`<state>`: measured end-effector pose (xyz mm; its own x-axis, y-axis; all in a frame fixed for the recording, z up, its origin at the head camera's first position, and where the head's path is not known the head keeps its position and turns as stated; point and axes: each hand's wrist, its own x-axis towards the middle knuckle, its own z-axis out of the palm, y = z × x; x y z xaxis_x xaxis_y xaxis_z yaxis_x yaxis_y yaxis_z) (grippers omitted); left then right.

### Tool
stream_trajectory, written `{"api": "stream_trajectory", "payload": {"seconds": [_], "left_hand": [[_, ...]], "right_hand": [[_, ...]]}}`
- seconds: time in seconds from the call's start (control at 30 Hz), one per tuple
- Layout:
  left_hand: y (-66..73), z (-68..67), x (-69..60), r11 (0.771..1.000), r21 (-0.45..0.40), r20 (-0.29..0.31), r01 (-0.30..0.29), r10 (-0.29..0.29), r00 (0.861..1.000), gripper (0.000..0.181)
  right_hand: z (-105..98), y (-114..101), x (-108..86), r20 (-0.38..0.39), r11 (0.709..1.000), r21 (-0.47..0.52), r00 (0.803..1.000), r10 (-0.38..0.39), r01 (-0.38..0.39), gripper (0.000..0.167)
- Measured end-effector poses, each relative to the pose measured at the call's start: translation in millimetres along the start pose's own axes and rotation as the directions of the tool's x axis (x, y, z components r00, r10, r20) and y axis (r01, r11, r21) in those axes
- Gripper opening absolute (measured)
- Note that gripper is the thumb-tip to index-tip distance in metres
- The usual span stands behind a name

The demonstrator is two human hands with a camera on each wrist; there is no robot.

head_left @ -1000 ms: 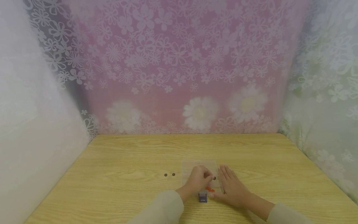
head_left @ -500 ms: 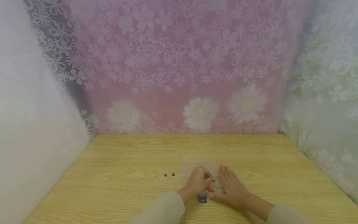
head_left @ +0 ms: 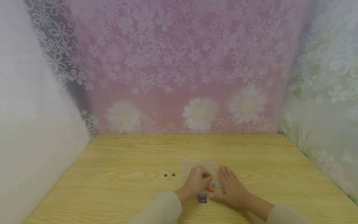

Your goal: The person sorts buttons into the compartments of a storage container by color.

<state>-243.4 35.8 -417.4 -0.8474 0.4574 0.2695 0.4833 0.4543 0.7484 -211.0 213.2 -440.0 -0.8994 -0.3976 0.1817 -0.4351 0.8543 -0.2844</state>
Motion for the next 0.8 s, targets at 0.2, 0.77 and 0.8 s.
{"api": "stream_trajectory", "payload": {"seconds": [0.2,0.77,0.8], "left_hand": [[-8.5,-7.0,-1.4,1.0,-0.002,-0.019,-0.021,0.021,1.0,0.008],[-23.9,-40.2,-14.3,1.0,0.008,-0.075,0.015,-0.014,0.997,0.007],[-24.8,-42.0,-15.4,1.0,0.007,-0.075,0.022,-0.021,0.997,0.007]], "right_hand": [[3,2,-0.9,-0.021,1.0,-0.01,1.0,0.0,-0.001,0.099],[4,2,0.9,0.004,0.999,-0.016,0.999,0.036,-0.036,0.103],[4,2,0.8,0.005,0.999,-0.015,0.999,0.037,-0.037,0.103]]}}
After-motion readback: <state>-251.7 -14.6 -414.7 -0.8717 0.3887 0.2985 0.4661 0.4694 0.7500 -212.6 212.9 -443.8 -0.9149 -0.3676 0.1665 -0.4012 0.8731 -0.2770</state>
